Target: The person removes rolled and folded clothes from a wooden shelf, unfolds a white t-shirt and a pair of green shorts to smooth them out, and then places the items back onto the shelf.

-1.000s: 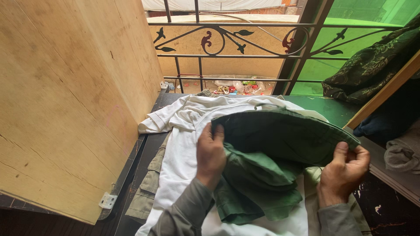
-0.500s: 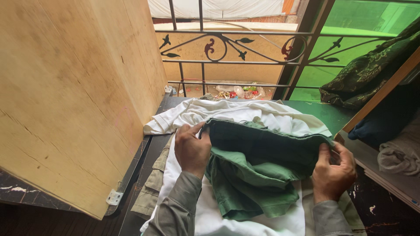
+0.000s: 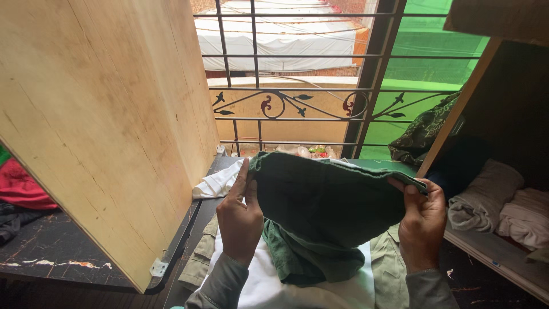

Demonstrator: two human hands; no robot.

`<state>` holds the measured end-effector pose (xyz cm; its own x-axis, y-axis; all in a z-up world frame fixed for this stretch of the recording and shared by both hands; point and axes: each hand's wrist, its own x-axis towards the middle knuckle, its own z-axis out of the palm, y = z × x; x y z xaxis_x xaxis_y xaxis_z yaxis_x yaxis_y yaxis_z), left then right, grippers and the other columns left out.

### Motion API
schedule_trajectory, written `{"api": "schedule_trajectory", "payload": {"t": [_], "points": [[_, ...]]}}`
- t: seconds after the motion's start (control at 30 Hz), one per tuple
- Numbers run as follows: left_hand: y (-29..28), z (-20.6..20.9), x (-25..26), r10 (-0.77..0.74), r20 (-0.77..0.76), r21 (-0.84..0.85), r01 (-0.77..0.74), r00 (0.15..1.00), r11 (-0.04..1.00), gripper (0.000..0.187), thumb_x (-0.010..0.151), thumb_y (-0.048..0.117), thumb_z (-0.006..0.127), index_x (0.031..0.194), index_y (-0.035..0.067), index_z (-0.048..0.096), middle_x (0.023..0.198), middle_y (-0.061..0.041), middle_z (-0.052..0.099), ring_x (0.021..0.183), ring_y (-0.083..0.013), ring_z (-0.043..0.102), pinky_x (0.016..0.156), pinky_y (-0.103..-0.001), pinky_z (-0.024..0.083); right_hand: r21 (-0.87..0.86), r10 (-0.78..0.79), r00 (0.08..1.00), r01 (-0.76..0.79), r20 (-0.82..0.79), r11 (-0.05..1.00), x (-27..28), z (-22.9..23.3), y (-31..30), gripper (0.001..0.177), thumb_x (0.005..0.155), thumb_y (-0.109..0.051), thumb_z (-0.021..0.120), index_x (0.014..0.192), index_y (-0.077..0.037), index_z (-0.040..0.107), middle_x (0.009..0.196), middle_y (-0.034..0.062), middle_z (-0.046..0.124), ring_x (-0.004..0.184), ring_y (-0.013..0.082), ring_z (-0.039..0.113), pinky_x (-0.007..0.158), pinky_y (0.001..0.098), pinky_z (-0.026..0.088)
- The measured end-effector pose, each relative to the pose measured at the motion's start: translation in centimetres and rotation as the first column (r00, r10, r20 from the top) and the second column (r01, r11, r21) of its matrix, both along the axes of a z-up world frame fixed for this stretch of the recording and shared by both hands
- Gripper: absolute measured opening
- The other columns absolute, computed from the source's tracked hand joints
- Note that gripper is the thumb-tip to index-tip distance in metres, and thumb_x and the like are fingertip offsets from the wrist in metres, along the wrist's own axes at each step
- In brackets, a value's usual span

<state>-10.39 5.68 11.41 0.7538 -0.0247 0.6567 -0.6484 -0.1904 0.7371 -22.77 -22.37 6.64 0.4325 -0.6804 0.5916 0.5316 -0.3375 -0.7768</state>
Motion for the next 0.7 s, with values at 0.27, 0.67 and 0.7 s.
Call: {"api": "schedule_trajectory", "payload": {"t": [0.27,0.67,0.7], "points": [[2.8,5.6,-1.4,0.012,0.476,0.296,-0.173,0.880,0.939,0.068,0.107,0.020,0.049,0.161,-0.006,0.015,0.150,-0.036,0.047,0.140,-0.0576,0.040,0.120,-0.059,0.025,-0.622,-0.059,0.979,-0.077,-0.196,0.779,-3.3,9.0,3.5,0.084,0.096,-0.007,0.056,0.162,0.000,0.005,0.163,0.0353,0.026,0.156,0.0429,0.029,0.124,0.0475,0.027],[6.1,9.8,-4.4,0.129,0.610,0.306,-0.383,0.782,0.872,0.063,0.107,0.024,0.049,0.154,-0.012,0.031,0.133,-0.039,0.056,0.135,-0.0541,0.046,0.121,-0.062,0.023,-0.795,-0.367,0.902,0.044,-0.229,0.604,-8.4,14.9,5.8,0.110,0.086,-0.012,0.064,0.157,-0.002,-0.019,0.160,0.0461,0.014,0.151,0.0533,0.028,0.121,0.0546,0.027],[6.5,10.3,-4.9,0.129,0.594,0.323,-0.383,0.794,0.866,0.063,0.106,0.025,0.049,0.153,-0.012,0.031,0.132,-0.037,0.057,0.132,-0.0520,0.046,0.120,-0.062,0.023,-0.804,-0.387,0.897,0.065,-0.213,0.592,-8.8,15.1,6.0,0.110,0.087,-0.014,0.065,0.156,0.000,-0.020,0.159,0.0474,0.016,0.150,0.0538,0.029,0.122,0.0550,0.028]]}}
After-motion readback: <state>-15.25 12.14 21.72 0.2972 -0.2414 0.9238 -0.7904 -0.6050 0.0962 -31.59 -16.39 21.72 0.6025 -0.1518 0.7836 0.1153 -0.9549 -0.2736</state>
